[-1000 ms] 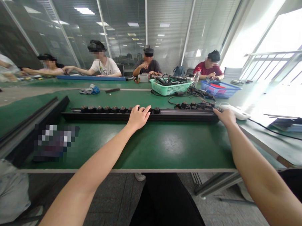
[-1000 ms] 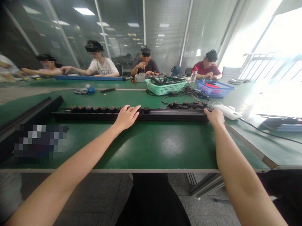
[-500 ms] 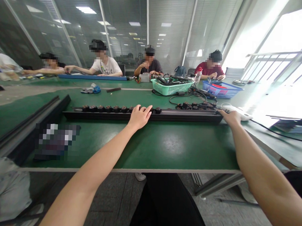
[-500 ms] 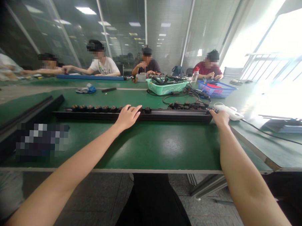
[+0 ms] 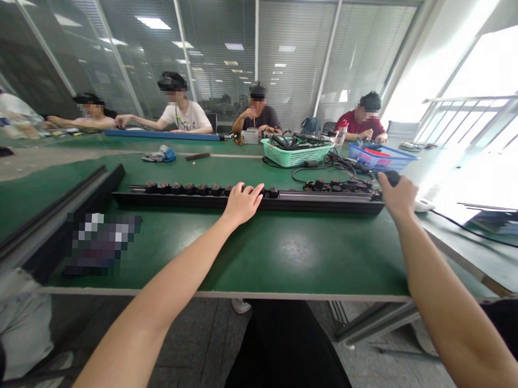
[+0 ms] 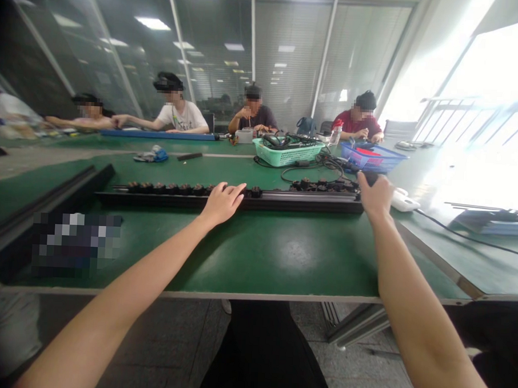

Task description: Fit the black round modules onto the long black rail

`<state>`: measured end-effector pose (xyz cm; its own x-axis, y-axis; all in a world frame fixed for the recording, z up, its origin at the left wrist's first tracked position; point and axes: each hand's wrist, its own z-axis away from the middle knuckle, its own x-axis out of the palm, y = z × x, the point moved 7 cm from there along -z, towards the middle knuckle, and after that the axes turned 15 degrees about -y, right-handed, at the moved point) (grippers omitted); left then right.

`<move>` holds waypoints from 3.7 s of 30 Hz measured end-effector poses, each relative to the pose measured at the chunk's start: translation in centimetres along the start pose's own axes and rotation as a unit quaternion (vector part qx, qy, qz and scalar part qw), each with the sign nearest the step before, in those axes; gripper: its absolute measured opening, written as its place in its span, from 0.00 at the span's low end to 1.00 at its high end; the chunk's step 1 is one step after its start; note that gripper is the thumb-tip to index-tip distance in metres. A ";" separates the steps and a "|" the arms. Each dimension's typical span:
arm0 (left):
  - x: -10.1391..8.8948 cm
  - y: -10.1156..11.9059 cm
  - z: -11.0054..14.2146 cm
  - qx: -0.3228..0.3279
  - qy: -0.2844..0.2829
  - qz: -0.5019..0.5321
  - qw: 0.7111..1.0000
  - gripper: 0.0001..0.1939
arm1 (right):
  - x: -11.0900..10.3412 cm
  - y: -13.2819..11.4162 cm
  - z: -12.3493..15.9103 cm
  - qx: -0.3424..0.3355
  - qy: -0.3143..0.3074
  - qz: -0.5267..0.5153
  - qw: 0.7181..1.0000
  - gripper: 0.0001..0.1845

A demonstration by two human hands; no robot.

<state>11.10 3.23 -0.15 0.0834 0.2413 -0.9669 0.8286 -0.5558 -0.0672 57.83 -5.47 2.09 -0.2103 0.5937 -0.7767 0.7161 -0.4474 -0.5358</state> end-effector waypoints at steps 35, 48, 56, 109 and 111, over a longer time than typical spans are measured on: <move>-0.2 -0.1 0.6 -0.001 0.012 -0.018 1.000 0.26 | 12.3 -27.2 12.9 -0.372 -0.234 0.139 0.887 0.25; 0.1 -0.4 0.2 0.009 0.015 -0.015 1.000 0.26 | 14.4 -25.7 17.2 -0.466 -0.231 -0.045 0.853 0.22; -0.1 -0.3 0.4 0.010 0.022 -0.013 1.000 0.26 | 14.2 -25.5 17.0 -0.437 -0.229 -0.059 0.868 0.21; -0.3 0.0 0.4 0.005 0.001 -0.029 1.000 0.27 | 13.5 -23.8 16.0 -0.479 -0.186 -0.081 0.854 0.19; -0.2 0.0 0.3 0.004 0.002 -0.032 0.999 0.27 | 13.5 -23.6 15.9 -0.482 -0.189 -0.083 0.852 0.20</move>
<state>10.88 2.93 0.00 0.0329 0.2785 -0.9599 0.8275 -0.5462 -0.1301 27.51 2.46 -1.06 -0.4305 0.2570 -0.8653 0.8310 0.4869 -0.2688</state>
